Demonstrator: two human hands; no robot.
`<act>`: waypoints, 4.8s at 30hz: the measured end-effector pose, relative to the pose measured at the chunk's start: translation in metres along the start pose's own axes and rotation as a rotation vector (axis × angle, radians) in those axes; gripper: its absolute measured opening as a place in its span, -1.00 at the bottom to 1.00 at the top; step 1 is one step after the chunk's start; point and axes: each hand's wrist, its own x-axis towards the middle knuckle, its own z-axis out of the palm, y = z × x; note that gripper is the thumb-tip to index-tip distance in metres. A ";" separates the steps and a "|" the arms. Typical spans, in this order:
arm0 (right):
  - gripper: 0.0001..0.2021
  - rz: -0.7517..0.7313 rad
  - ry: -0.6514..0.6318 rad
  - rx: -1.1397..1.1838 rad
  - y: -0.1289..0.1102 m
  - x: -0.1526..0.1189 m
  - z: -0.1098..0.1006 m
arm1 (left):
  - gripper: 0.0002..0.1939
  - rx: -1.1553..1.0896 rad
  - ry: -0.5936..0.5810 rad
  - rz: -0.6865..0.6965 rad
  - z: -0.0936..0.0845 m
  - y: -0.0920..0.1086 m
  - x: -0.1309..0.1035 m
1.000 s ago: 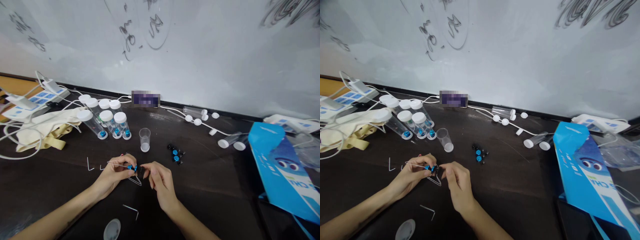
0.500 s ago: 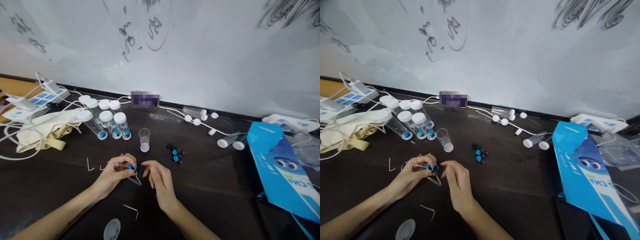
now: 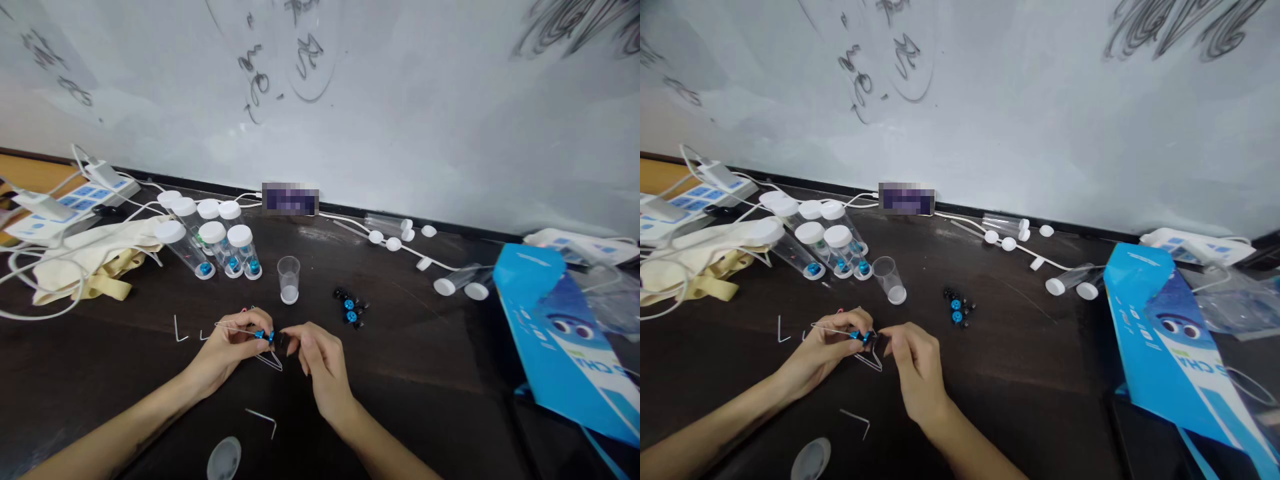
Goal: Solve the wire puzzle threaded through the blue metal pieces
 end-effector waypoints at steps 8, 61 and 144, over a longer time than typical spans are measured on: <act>-0.66 0.011 0.015 0.001 0.001 0.000 0.000 | -0.93 0.009 -0.001 -0.002 -0.001 -0.001 0.000; -0.80 0.130 -0.099 0.102 0.001 0.004 0.004 | -0.89 -0.113 0.013 -0.027 -0.003 -0.006 -0.007; -0.65 0.134 -0.002 0.163 0.006 0.005 0.006 | -0.86 -0.085 0.052 0.011 -0.008 -0.009 -0.005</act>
